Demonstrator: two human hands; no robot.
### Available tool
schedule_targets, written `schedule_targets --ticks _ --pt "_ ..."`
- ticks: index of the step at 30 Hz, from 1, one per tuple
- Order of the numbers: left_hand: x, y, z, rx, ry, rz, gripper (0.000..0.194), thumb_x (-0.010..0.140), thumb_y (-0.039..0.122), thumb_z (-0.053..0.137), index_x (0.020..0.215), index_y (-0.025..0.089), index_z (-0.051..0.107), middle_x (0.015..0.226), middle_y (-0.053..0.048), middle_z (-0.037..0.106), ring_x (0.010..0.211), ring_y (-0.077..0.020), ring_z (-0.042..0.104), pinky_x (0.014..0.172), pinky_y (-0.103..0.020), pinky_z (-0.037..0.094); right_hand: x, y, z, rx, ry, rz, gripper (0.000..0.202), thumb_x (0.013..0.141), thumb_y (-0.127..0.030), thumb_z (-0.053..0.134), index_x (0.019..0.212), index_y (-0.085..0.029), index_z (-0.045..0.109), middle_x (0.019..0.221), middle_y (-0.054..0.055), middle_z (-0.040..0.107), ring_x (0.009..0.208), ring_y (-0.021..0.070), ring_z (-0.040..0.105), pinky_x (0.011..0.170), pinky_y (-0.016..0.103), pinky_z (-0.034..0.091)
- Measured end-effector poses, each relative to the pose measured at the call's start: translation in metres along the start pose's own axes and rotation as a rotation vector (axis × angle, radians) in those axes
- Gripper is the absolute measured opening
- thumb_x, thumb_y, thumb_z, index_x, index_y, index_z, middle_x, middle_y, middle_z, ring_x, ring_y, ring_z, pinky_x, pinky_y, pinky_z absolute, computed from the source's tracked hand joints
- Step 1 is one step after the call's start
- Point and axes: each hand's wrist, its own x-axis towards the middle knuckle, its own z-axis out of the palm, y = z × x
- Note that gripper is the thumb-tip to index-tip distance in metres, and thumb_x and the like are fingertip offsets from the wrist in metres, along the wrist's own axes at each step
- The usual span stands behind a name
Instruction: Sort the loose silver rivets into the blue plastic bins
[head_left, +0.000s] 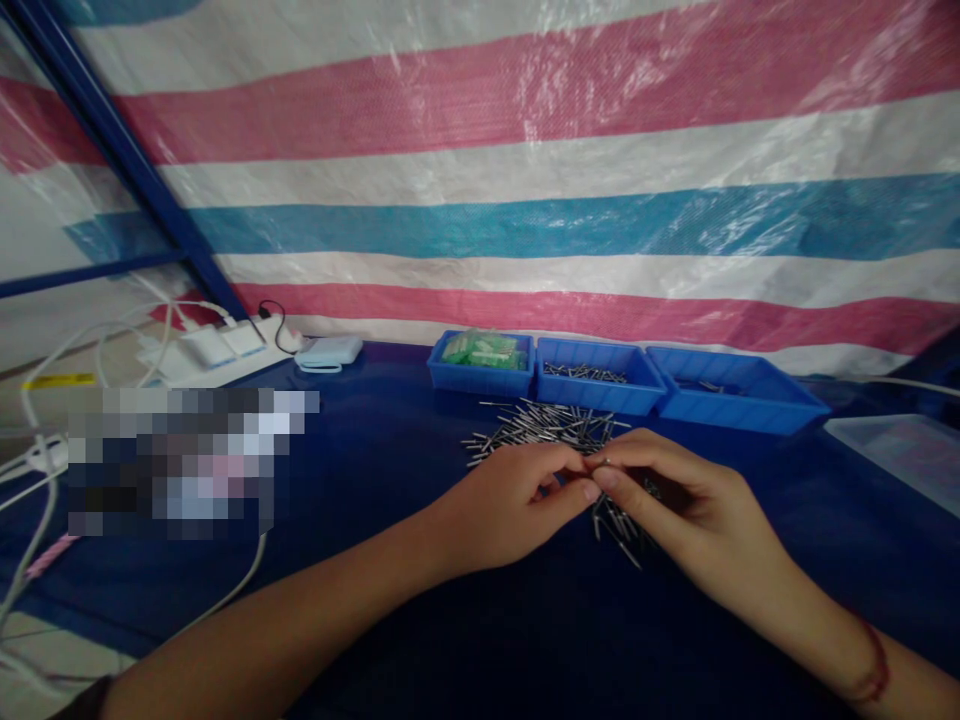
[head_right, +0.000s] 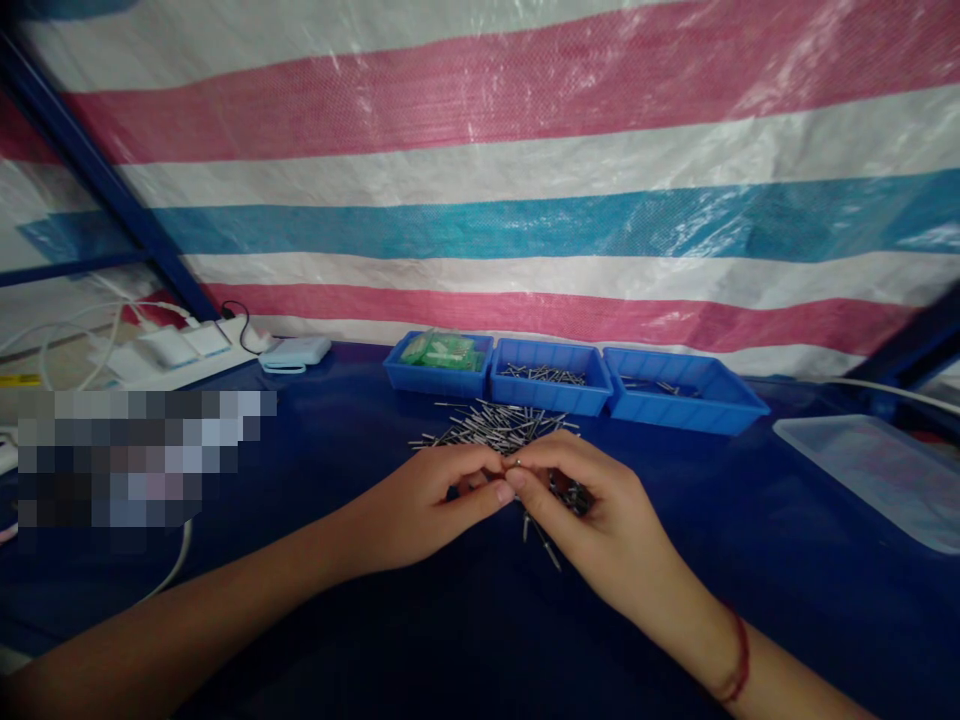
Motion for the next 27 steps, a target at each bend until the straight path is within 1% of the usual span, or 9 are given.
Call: schedule_targets --ticks 6,11,14,18,23,27 --pt "-0.0003 -0.0002 0.0004 -0.019 -0.010 -0.009 0.018 0.090 0.025 0.046 0.086 0.016 0.061 0.072 0.002 0.059 0.062 -0.0083 0.051 0.058 -0.019 0.038 -0.0001 0.0009 -0.0001 0.009 0.005 -0.006 0.004 0.081 -0.024 0.061 0.084 -0.024 0.064 0.080 0.001 0.065 0.074 0.0144 0.062 0.064 0.026 0.050" --pt "-0.0004 -0.0006 0.0014 -0.028 0.000 -0.013 0.017 0.089 0.024 0.047 0.088 0.016 0.061 0.074 0.002 0.060 0.064 -0.0088 0.053 0.059 -0.019 0.039 -0.0005 -0.0003 -0.0002 -0.003 0.017 -0.003 0.005 0.081 -0.025 0.060 0.084 -0.024 0.064 0.082 0.002 0.066 0.076 0.0161 0.062 0.063 0.029 0.051" --pt "0.0003 -0.0014 0.0024 -0.021 0.043 -0.013 0.016 0.088 0.026 0.049 0.089 0.016 0.062 0.078 0.001 0.062 0.067 -0.0098 0.055 0.061 -0.020 0.041 -0.0003 -0.0015 -0.0006 -0.002 0.020 -0.019 0.006 0.082 -0.025 0.060 0.085 -0.024 0.064 0.081 0.002 0.066 0.075 0.0159 0.063 0.064 0.028 0.051" --pt "0.0011 -0.0025 0.0032 0.030 0.127 -0.026 0.012 0.085 0.026 0.054 0.086 0.017 0.062 0.077 0.001 0.063 0.065 -0.0104 0.055 0.063 -0.022 0.042 0.0006 -0.0024 -0.0010 -0.002 0.019 -0.027 0.008 0.082 -0.024 0.059 0.086 -0.025 0.065 0.081 0.002 0.067 0.075 0.0161 0.063 0.063 0.028 0.051" --pt "0.0014 -0.0053 0.0039 0.084 0.217 0.030 0.004 0.081 0.020 0.057 0.082 0.017 0.061 0.077 0.002 0.061 0.066 -0.0102 0.054 0.065 -0.022 0.043 0.0014 -0.0015 -0.0015 -0.016 0.013 -0.003 0.007 0.083 -0.025 0.058 0.085 -0.024 0.065 0.079 0.001 0.066 0.073 0.0155 0.062 0.063 0.028 0.050" --pt "0.0012 -0.0061 0.0036 0.120 0.261 0.055 0.003 0.081 0.020 0.059 0.082 0.017 0.060 0.077 0.002 0.061 0.068 -0.0102 0.055 0.067 -0.022 0.043 0.0012 0.0016 -0.0014 -0.031 0.003 0.026 0.007 0.083 -0.026 0.058 0.085 -0.023 0.064 0.081 0.002 0.066 0.076 0.0162 0.062 0.064 0.028 0.050"
